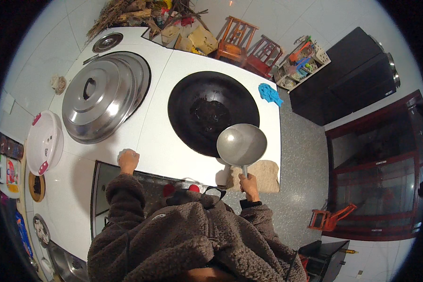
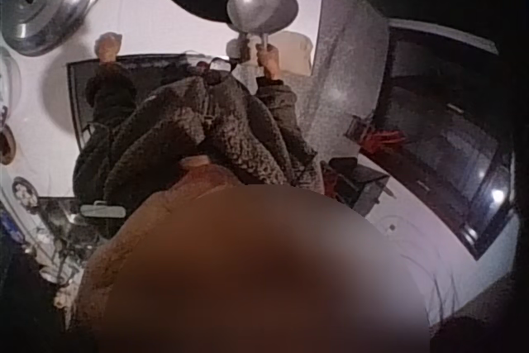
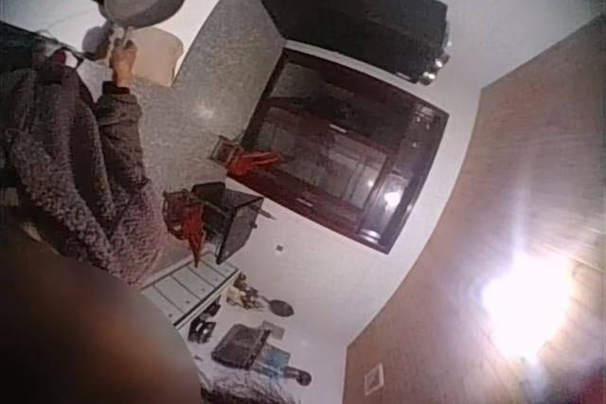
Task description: The person tends a wood-burning stove by poking burning wood with a metal rod, then moves to the gas stove to stir food in a wok with a spatula and cover it. They later fill a ladle with water at the sink and pour it into the wok.
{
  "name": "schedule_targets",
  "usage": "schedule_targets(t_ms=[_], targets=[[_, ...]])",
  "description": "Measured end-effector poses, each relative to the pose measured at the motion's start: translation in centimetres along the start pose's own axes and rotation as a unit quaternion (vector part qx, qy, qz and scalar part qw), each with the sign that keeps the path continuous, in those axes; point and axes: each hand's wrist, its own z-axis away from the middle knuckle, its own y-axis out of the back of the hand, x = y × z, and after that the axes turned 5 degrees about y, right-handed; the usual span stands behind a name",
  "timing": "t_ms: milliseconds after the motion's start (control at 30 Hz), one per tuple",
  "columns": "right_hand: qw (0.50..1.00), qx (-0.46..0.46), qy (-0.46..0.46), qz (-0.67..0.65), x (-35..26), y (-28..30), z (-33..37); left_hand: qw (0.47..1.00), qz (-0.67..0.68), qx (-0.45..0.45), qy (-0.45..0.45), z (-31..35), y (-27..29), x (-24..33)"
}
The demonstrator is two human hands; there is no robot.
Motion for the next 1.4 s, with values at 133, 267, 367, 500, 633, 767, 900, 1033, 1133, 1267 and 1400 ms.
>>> schedule_targets(t_ms=[133,267,367,500,633,767,900,1033,1133,1267,1400], targets=[[1.0,-0.007,0.001,0.007,-0.1,0.0,-0.1,1.0,0.001,0.0,-0.021,0.1,0.3,0.2],[1.0,-0.004,-0.011,0.008,-0.1,0.0,-0.1,1.0,0.008,-0.001,-0.021,0.0,0.4,0.2],[1.0,-0.007,-0.008,0.001,0.0,0.0,-0.1,1.0,0.016,-0.005,-0.011,-0.1,0.5,0.2],[1.0,-0.005,0.003,0.008,0.2,0.1,-0.2,1.0,-0.018,-0.014,-0.012,-0.3,0.5,0.1],[1.0,-0.003,0.002,0.011,0.3,0.0,-0.3,0.999,-0.032,-0.001,-0.028,-0.3,0.5,0.1],[1.0,-0.005,-0.009,0.011,0.2,0.0,-0.3,0.999,-0.03,-0.016,-0.022,-0.2,0.8,0.2],[1.0,-0.009,-0.002,0.015,0.2,0.0,-0.2,0.999,-0.026,-0.033,0.0,-0.2,1.1,0.5],[1.0,-0.007,0.002,0.009,0.3,-0.1,-0.2,0.999,-0.01,-0.037,0.014,-0.3,1.0,0.6],[1.0,-0.009,0.004,0.001,0.4,-0.1,-0.2,0.999,-0.033,-0.028,-0.003,-0.4,1.0,0.5],[1.0,-0.014,0.003,-0.007,0.5,-0.1,-0.2,0.999,-0.03,-0.011,-0.016,-0.3,1.1,0.5],[1.0,-0.012,0.0,-0.001,0.3,-0.3,-0.2,0.999,-0.026,-0.003,-0.018,-0.3,1.2,0.5]])
